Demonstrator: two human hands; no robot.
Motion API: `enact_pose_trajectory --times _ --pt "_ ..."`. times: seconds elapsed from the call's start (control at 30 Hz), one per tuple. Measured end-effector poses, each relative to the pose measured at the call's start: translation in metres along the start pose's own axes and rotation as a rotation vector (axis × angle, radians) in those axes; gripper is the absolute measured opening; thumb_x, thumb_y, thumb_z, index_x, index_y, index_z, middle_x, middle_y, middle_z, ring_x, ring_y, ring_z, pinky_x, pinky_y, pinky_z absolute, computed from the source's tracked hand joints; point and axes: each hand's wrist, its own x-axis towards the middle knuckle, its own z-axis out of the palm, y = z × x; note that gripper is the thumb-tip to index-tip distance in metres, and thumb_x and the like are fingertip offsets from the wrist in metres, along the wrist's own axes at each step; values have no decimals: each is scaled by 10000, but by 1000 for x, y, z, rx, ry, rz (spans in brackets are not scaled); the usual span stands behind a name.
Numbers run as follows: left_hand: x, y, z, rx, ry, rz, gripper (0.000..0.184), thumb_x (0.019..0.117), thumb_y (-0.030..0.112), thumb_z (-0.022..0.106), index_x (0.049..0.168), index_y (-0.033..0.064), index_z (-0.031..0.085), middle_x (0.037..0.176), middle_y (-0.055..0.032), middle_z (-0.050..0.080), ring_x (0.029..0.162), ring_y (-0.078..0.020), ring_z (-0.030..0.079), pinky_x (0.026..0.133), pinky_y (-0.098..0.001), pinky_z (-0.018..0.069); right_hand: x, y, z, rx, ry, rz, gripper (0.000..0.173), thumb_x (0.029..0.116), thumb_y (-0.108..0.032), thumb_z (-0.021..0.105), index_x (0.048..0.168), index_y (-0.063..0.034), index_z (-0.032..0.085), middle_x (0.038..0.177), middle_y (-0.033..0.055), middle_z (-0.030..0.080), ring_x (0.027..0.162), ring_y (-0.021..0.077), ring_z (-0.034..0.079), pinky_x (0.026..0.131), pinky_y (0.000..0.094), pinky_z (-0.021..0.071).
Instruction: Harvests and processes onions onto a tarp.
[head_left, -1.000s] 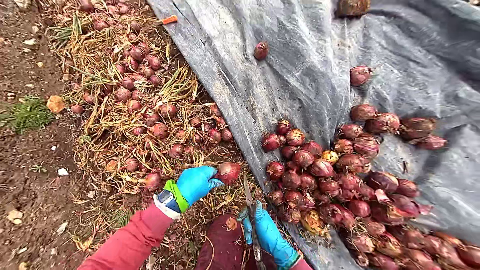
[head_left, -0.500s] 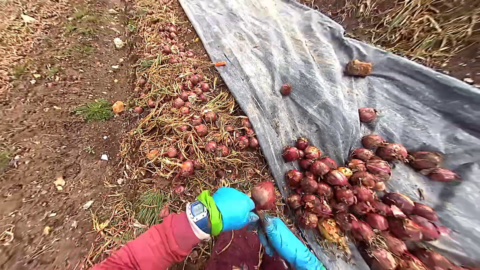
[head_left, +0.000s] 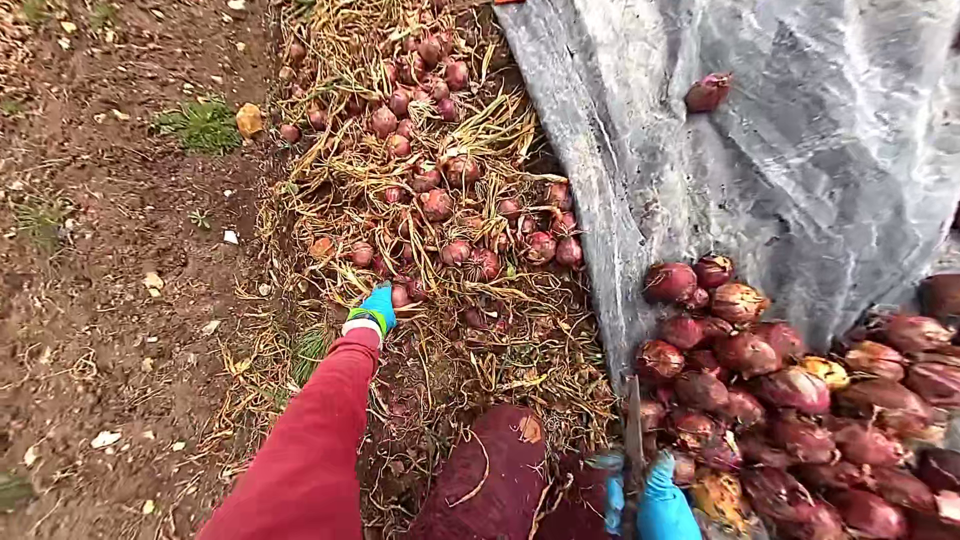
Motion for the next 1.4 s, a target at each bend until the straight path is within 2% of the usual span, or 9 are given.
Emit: enact_pose_trajectory --times 0.27,0.43,0.53,0.63,0.77,0.9,1.1,1.27,1.4 --pt "-81 39 -22 -453 -142 26 804 695 409 955 1399 183 639 1270 -110 715 1197 -283 674 1051 -578 527 59 24 59 55 -180 238 963 997 -685 -58 1047 -23 640 580 116 577 454 253 578 447 433 546" --pt "-165 91 -93 -521 -267 238 462 987 533 660 1146 101 695 745 -98 680 527 -199 614 539 -395 562 59 -34 105 17 -552 -49 884 915 -833 357 1119 -37 682 605 56 596 453 188 581 444 353 545" --pt "-197 105 -94 -224 -412 383 650 1028 665 447 1129 84 720 812 -122 689 657 -251 665 694 -481 589 43 -68 112 -27 -567 -165 696 916 -733 540 988 -54 673 598 39 591 459 166 576 455 327 530" --pt "-227 99 -92 -269 -540 491 589 800 575 832 1164 129 709 983 -67 742 879 -195 716 808 -467 600 22 -51 93 53 -428 -254 750 918 -770 489 973 -50 690 598 46 584 460 168 565 446 337 526" --pt "-277 85 -79 -298 -427 558 667 687 555 916 1171 144 710 1024 -39 753 972 -177 722 899 -481 594 -19 -9 62 111 -322 -223 791 1009 -714 174 989 -69 631 588 43 577 444 184 572 430 367 545" --pt "-317 80 -58 -313 -322 755 631 762 685 802 1106 161 737 978 -13 757 960 -141 725 907 -463 595 -66 8 64 76 -518 -355 830 794 -859 566 1004 -63 674 599 47 601 443 182 586 430 352 546" --pt "-326 97 -65 -71 -399 872 603 872 690 690 1042 114 733 907 -68 725 899 -203 706 840 -510 571 -75 -22 55 -258 -352 -499 886 881 -898 220 798 -127 648 564 13 559 445 149 535 430 336 487" --pt "-254 125 -73 -61 -115 606 652 740 744 784 1069 182 745 891 -35 749 884 -217 729 836 -543 595 -38 -40 19 -189 -316 -317 809 1002 -740 227 942 -82 693 562 39 554 419 165 526 413 345 501" --pt "-260 182 -51 28 -377 759 508 908 612 687 1025 121 741 936 -83 735 937 -247 712 883 -548 567 16 -30 15 -537 -459 -178 888 925 -846 208 1007 -115 704 658 37 615 519 181 591 521 398 539"
